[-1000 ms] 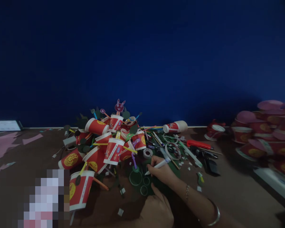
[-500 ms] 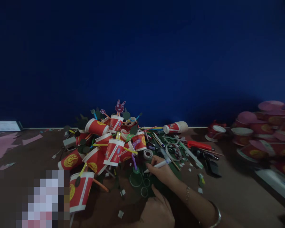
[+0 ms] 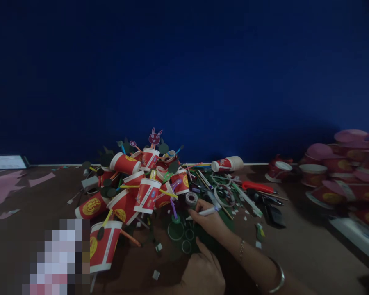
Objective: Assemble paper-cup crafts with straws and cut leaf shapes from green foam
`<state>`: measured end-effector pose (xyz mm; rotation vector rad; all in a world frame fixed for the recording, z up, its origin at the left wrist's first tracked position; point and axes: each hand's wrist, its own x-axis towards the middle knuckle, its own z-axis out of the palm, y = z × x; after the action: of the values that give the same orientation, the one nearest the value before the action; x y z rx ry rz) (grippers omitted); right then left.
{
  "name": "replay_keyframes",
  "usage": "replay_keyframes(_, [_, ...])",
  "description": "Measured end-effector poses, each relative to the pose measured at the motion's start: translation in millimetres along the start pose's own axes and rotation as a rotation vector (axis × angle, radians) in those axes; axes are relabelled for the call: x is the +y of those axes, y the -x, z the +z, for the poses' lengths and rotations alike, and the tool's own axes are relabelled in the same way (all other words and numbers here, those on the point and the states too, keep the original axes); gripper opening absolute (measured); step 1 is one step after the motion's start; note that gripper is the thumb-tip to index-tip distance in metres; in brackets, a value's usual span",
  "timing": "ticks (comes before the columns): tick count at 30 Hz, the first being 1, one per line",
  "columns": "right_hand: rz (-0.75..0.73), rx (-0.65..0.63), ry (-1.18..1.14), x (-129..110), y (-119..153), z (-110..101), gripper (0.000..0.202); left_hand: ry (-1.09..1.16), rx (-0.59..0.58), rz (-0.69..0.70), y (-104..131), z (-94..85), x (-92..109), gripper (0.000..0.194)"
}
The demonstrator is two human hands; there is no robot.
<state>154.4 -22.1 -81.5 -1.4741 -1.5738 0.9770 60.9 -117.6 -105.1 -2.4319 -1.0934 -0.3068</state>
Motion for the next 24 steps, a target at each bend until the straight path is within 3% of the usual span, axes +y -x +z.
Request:
replay_keyframes(4, [-0.024, 0.014, 0.018, 2, 0, 0, 0.023, 0.001, -0.026, -0.009, -1, -4.1, -2, 0.028])
replay_keyframes(13, [0.017, 0.01, -0.031, 3, 0, 1, 0.021, -0.032, -0.047, 0.008, 0, 6.6, 5, 0.029])
replay_keyframes(20, [0.057, -0.02, -0.078, 1, 2, 1, 0.019, -0.011, 0.074, -0.029, -3, -5.7, -2, 0.026])
replay_keyframes(24, [0.078, 0.035, -0.107, -1, 1, -4, 0.022, -0.015, 0.083, -0.043, -3, -5.7, -2, 0.026])
